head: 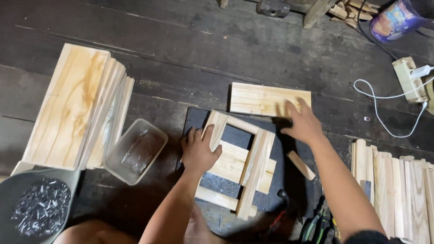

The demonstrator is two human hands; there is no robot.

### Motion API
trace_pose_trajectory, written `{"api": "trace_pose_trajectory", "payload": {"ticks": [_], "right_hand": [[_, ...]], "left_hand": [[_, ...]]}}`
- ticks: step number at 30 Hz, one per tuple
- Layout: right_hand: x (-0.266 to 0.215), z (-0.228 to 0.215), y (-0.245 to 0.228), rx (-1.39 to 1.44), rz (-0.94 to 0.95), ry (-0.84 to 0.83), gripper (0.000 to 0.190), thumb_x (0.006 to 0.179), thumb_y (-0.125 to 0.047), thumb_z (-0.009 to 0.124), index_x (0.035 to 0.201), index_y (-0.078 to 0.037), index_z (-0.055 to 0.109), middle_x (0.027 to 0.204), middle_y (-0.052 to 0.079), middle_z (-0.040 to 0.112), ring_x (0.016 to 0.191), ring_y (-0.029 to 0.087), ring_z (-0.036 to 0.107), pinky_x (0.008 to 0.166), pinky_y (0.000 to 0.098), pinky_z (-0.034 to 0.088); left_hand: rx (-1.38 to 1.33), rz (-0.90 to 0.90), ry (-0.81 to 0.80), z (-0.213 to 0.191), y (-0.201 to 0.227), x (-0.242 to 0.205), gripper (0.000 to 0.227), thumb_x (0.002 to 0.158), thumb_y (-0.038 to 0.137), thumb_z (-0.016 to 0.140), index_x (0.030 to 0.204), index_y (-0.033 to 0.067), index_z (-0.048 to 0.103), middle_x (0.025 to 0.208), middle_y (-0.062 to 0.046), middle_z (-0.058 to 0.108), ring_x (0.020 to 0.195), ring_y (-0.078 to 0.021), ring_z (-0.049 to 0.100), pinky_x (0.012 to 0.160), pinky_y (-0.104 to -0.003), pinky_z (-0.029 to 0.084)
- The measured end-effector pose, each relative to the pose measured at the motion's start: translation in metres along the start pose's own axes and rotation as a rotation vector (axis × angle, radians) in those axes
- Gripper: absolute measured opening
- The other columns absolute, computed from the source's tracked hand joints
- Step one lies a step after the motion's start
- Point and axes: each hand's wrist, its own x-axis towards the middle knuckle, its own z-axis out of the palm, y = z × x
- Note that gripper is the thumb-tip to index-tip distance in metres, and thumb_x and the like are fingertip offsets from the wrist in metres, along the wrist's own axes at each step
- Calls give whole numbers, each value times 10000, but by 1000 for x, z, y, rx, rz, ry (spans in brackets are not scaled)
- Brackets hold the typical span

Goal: Assembling a wooden frame by nailing slats onto it using a hammer and nails.

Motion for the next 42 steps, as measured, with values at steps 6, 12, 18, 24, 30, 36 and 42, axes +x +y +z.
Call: {"api": "trace_pose_trajectory", "payload": {"ticks": [6, 12, 18, 24, 30, 36, 42], "right_hand": [[126, 11, -25, -131, -174, -178, 1429, 567, -342, 1046, 1703, -347, 179, 1722, 208, 192, 1587, 455, 255, 1257, 652, 237], [122, 2, -19, -168, -152, -44, 1417, 493, -497, 913, 1718, -381, 210, 1599, 200, 458, 1501, 449, 385, 1227, 707, 166], [6, -34, -66, -54, -170, 23, 1318, 537, -611, 828, 1710, -347, 287, 1639, 219, 396, 1488, 463, 371, 1199, 698, 220], [-95, -13, -121, 64, -268, -53, 1245, 565, -504, 833, 1686, -317, 323, 1631, 232, 396, 1489, 483, 361, 1211, 696, 201], [-128, 12, -159, 65, -339, -133, 1218, 588, -495, 810, 1683, -362, 294, 1666, 156, 351, 1522, 423, 315, 1238, 664, 169], [-137, 36, -191, 87, -376, -163, 1124, 678, -537, 840, 1656, -378, 310, 1725, 117, 266, 1591, 398, 193, 1247, 729, 66], [-194, 40, -136, 515, 35, -102, 895, 866, -257, 718, 1669, -327, 330, 1770, 195, 69, 1588, 554, -11, 1169, 842, 76]], "left_hand": [[37, -33, 53, 16, -2, 7, 789, 939, 584, 550, 1647, 321, 320, 1448, -129, 543, 1471, -387, 399, 1116, -639, 321], [13, 11, 124, 20, -6, 7, 781, 928, 580, 572, 1623, 292, 360, 1435, -147, 547, 1500, -405, 382, 1099, -654, 331], [-120, 43, 255, 34, -13, 3, 827, 889, 517, 687, 1597, 182, 424, 1440, -200, 551, 1467, -417, 423, 1139, -640, 343], [-370, -38, 228, 42, -32, -21, 986, 791, 496, 826, 1572, 87, 385, 1485, -204, 531, 1470, -399, 435, 1192, -590, 336], [-1039, -60, 239, 1, -61, -74, 787, 866, -31, 692, 1565, -12, 330, 1461, -331, 561, 1334, -471, 589, 1065, -528, 541], [-719, 15, 115, -2, -83, -85, 962, 735, -2, 702, 1618, 184, 369, 1598, -235, 382, 1488, -453, 425, 1249, -536, 412], [-498, -85, -61, -6, -81, -83, 1016, 739, 89, 716, 1646, 391, 372, 1706, -159, 229, 1492, -418, 441, 1217, -464, 449]]}}
